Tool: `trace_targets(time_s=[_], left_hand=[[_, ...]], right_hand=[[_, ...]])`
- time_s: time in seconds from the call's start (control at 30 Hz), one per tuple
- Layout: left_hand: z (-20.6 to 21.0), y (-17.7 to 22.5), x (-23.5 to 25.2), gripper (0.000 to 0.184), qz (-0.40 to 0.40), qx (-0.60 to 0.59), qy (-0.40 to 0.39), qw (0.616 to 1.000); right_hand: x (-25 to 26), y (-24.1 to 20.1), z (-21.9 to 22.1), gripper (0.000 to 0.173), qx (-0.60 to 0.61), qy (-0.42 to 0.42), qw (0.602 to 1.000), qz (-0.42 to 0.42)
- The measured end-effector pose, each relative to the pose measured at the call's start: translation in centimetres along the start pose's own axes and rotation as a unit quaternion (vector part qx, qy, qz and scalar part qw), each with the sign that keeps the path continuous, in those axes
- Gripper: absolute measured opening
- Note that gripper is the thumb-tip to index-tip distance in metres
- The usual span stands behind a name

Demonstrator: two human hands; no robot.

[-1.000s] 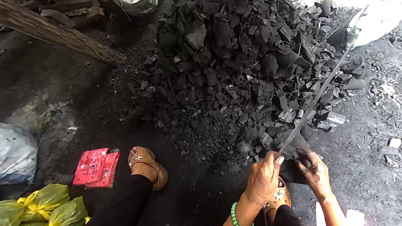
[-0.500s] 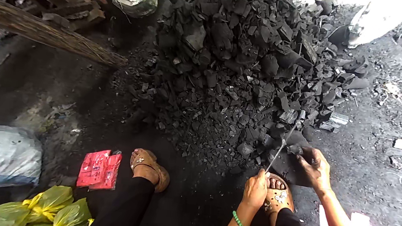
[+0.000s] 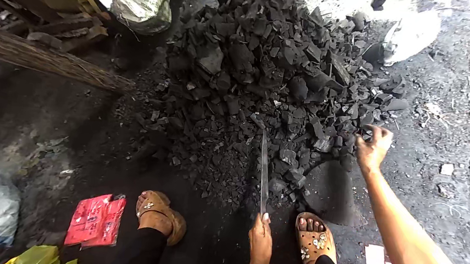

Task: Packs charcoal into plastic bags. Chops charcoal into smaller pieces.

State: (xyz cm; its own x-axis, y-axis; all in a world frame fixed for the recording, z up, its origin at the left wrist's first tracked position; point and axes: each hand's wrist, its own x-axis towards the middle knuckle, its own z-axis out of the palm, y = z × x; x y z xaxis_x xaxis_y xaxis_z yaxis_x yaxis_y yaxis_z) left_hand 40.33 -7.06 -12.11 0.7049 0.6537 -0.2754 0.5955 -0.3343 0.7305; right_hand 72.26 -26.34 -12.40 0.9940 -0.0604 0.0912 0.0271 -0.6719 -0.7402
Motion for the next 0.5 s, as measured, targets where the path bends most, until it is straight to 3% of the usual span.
trace_targets(time_s=[0.07, 0.1, 0.17, 0.23, 0.3, 0.37, 0.43, 0.5], left_hand=[[-0.1, -0.4, -0.4, 0.033, 0.012, 0.004, -0.004, 1.000], [-0.1, -0.6, -0.6, 0.033, 0.019, 0.006, -0.012, 1.000], [0.1, -0.7, -0.9, 0.033, 0.037, 0.014, -0.029, 0.999], [0.1, -0.5, -1.3, 0.033, 0.060, 0.025, -0.046, 0.997], [0.2, 0.1, -1.6, 0.034, 0.077, 0.032, -0.064, 0.994], [0.6, 0.8, -1.9, 0.034, 0.089, 0.022, -0.079, 0.993], [1.2, 1.5, -1.9, 0.035, 0.097, 0.006, -0.098, 0.990], [1.9, 2.8, -1.7, 0.036, 0.102, -0.001, -0.127, 0.987]], right_hand=[[1.7, 3.1, -1.2, 0.064, -0.098, -0.060, 0.990, 0.080], [2.3, 4.5, -1.6, 0.066, -0.143, -0.115, 0.980, 0.081], [2.8, 5.6, -2.4, 0.056, -0.230, -0.189, 0.954, 0.044], [2.9, 5.6, -3.3, 0.041, -0.269, -0.207, 0.941, 0.011], [2.5, 5.6, -4.5, 0.043, -0.197, -0.210, 0.957, 0.034], [0.3, 3.9, -5.6, 0.050, -0.029, -0.173, 0.979, 0.105], [-3.5, 1.5, -5.5, 0.052, 0.174, -0.177, 0.954, 0.166], [-7.2, 0.4, -4.2, 0.048, 0.261, -0.211, 0.927, 0.169]])
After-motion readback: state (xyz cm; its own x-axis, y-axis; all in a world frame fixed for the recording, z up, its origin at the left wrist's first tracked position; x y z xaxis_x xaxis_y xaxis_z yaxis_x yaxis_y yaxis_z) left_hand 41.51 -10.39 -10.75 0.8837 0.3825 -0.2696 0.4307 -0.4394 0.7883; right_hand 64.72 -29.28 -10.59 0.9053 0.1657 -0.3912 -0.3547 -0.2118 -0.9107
